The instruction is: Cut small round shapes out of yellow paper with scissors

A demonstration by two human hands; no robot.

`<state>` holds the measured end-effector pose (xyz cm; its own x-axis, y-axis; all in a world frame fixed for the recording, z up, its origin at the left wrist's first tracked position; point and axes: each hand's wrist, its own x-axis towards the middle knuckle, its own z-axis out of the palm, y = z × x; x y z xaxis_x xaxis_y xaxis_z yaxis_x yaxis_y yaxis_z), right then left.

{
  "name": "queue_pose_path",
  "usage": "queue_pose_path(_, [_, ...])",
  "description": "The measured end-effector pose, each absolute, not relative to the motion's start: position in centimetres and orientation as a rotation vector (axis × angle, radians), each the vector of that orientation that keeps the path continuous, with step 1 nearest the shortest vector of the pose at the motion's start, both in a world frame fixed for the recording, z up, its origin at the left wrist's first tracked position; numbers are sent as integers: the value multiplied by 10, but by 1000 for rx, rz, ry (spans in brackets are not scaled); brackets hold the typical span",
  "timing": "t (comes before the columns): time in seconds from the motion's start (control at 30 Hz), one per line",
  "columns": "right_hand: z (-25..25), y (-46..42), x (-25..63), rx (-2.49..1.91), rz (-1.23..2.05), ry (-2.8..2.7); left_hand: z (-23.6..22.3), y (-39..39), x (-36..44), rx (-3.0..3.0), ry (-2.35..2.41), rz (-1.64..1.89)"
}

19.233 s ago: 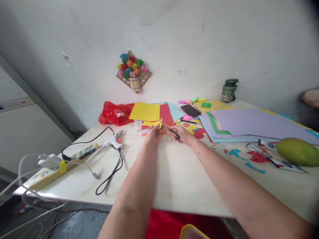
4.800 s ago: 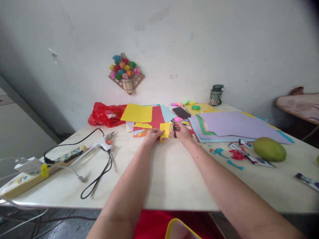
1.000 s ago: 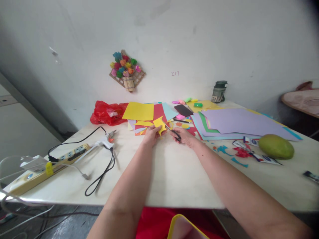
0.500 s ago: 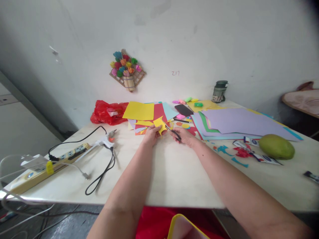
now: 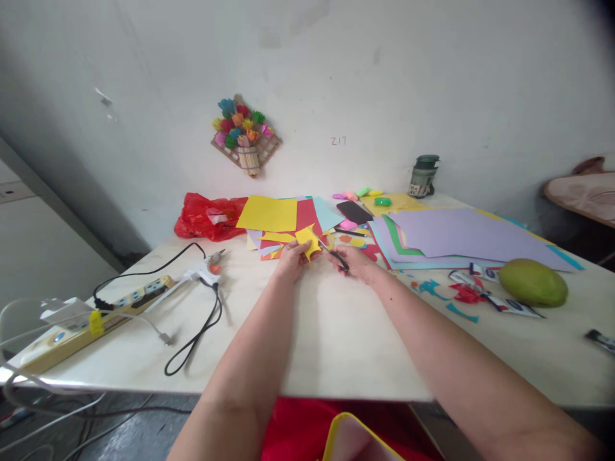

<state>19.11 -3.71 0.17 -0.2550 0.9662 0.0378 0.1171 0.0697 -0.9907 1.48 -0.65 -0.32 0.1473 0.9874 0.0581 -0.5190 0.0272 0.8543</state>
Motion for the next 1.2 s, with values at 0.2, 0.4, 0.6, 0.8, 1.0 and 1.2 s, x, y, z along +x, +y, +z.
queue_pose_path(0.2, [2, -38, 190, -1137, 1302, -1506, -3, -5, 15, 893, 691, 1304])
queue_pose_path(0.4, [0, -36, 189, -1129, 1311, -1493, -5, -4, 15, 881, 710, 1332])
queue_pose_path(0.6, [3, -39, 188, -1147, 1328, -1465, -4, -5, 15, 936, 699, 1300])
queue_pose_path(0.8, [6, -41, 188, -1149, 1348, -1435, -3, -6, 14, 965, 703, 1275])
queue_pose_path(1.0, [7, -41, 188, -1160, 1340, -1449, -3, -7, 15, 973, 701, 1268])
queue_pose_path(1.2, [4, -40, 188, -1149, 1315, -1464, -1, -8, 15, 936, 697, 1288])
